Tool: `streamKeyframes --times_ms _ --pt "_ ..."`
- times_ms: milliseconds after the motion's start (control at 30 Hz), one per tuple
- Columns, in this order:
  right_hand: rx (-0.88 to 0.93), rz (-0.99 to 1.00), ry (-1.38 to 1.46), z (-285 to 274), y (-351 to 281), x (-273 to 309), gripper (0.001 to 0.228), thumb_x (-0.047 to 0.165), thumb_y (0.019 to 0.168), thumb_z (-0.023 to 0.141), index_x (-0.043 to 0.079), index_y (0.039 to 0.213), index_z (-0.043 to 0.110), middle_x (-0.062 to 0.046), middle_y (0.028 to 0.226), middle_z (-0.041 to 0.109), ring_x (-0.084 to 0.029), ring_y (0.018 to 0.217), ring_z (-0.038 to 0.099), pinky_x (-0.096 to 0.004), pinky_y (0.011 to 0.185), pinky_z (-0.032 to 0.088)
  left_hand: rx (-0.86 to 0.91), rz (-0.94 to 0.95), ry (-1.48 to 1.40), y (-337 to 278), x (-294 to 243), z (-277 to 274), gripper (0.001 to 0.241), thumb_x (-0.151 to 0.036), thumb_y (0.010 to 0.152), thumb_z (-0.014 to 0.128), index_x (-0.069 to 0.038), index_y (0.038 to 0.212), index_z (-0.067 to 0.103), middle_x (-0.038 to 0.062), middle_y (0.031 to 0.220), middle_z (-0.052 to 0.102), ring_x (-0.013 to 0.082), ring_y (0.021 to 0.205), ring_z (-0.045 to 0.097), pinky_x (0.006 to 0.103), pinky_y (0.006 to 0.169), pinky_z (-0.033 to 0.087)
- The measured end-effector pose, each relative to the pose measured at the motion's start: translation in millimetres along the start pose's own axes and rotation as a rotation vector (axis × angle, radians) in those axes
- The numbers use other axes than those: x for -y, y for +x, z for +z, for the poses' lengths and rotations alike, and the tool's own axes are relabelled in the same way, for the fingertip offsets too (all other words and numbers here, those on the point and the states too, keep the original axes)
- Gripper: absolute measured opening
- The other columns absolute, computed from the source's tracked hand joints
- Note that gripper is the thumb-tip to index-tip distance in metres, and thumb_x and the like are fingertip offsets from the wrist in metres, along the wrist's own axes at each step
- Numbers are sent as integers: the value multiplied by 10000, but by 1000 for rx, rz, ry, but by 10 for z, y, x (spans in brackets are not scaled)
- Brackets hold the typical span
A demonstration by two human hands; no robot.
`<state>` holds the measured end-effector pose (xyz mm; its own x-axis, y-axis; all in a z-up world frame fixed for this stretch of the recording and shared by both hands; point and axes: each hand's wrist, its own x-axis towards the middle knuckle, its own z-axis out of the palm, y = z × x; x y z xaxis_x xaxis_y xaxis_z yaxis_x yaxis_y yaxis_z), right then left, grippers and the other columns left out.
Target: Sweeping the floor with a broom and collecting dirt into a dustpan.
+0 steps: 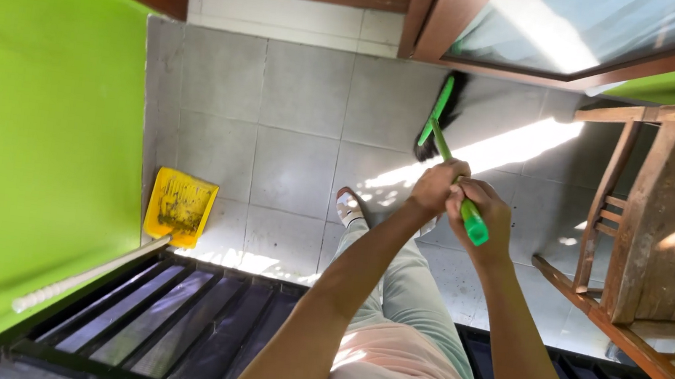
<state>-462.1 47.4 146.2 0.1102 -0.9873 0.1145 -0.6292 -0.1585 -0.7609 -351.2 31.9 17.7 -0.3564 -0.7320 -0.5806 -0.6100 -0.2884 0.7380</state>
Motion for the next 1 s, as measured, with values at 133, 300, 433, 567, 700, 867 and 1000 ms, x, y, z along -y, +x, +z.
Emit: streamKeyframes --times_ms 133,300,433,567,700,867,1000 --pt "78 -48 113 437 -171 11 100 80 960 666 70 909 750 -157 920 744 -379 833 757 -409 715 610 -108 -3 -7 -217 587 -55 246 -119 865 502 -122 1080 621 166 1162 671 485 1078 697 586 974 581" --pt "155 -38 276 643 -152 361 82 105 958 659 80 923 728 -129 1012 746 -348 902 758 -406 784 618 -247 -95 132 -777 488 -590 208 -27 815 552 -162 968 592 80 1118 647 450 988 724 544 900 620" --pt "194 23 576 718 -198 -78 153 142 933 681 60 1038 756 -233 1131 733 -443 1021 719 -509 845 569 -301 -125 125 -450 731 -301 246 37 813 572 -145 977 595 87 1133 639 446 1019 720 538 912 628" --pt "99 -35 464 253 219 326 114 98 1008 665 26 1000 753 -203 1032 738 -336 909 740 -414 855 587 -388 -52 81 -424 165 -485 228 0 822 652 -150 984 597 75 1139 627 412 1000 736 520 870 648" --pt "143 -132 294 442 361 284 81 -29 952 687 9 933 756 -221 977 745 -409 911 745 -466 834 603 -338 -25 30 -263 241 -652 238 -53 817 643 -193 994 567 33 1147 629 393 1038 734 516 908 631" --pt "195 -125 323 1016 131 177 95 -21 921 680 36 936 754 -193 981 746 -382 905 749 -446 817 606 -362 -107 112 -166 1154 -415 208 -91 826 642 -205 985 572 34 1124 636 387 998 745 505 885 636" --pt "223 -108 510 1466 -222 134 126 -12 916 650 2 982 756 -275 1008 733 -438 926 734 -517 846 594 -405 -114 204 -396 1785 -333 122 -107 902 633 -162 1004 595 77 1134 642 393 992 744 499 867 638"
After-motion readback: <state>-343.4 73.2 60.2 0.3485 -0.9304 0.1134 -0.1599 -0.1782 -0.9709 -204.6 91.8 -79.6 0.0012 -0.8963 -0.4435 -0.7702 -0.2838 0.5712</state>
